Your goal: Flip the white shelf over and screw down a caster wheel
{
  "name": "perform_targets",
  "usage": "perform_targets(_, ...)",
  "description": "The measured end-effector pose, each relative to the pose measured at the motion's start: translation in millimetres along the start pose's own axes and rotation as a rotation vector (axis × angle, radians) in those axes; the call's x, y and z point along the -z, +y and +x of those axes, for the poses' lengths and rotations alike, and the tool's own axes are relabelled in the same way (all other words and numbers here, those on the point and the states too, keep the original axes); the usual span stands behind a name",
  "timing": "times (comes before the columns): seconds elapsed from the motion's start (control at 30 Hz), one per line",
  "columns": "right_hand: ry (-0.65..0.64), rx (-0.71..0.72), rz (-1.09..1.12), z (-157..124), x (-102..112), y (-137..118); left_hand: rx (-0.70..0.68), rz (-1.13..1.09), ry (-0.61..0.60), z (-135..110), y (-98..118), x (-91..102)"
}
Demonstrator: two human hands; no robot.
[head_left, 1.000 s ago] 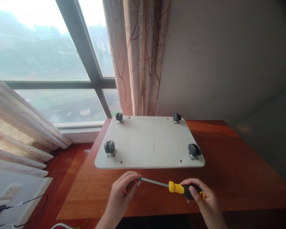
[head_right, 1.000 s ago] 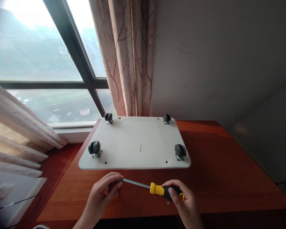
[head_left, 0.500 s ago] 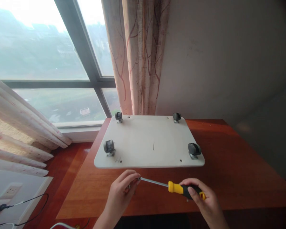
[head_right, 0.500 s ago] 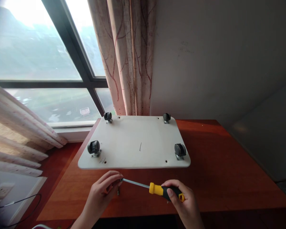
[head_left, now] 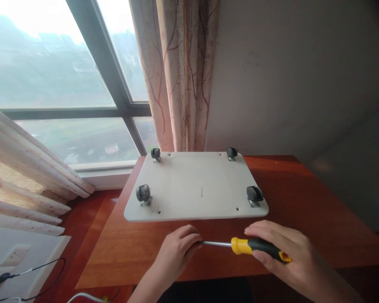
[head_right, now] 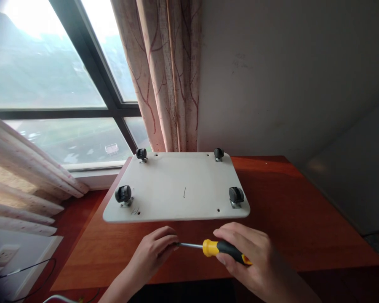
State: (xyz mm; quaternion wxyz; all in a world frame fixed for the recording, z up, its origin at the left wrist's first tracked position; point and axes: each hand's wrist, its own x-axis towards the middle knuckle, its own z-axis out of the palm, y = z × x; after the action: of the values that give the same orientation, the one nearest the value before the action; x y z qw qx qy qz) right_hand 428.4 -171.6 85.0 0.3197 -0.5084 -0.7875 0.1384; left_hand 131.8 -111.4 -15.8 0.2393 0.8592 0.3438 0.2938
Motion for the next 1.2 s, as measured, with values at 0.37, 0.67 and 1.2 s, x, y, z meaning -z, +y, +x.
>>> perform_targets(0.37,-0.02,0.012,-0.286,94.2,110.7,-9.3,0.088,-0.174,-0.086,115.8,40.9,-11.3)
perform_targets(0.67,-0.19,-0.024,-0.393,130.0,116.9,-3.9,0.031,-0.03,-0.194,151.3,45.7,-33.0)
perform_targets(1.2,-0.191,-0.059,-0.386,127.9,90.7,-3.4,0.032,0.02,-0.24,145.1,34.7,-46.0)
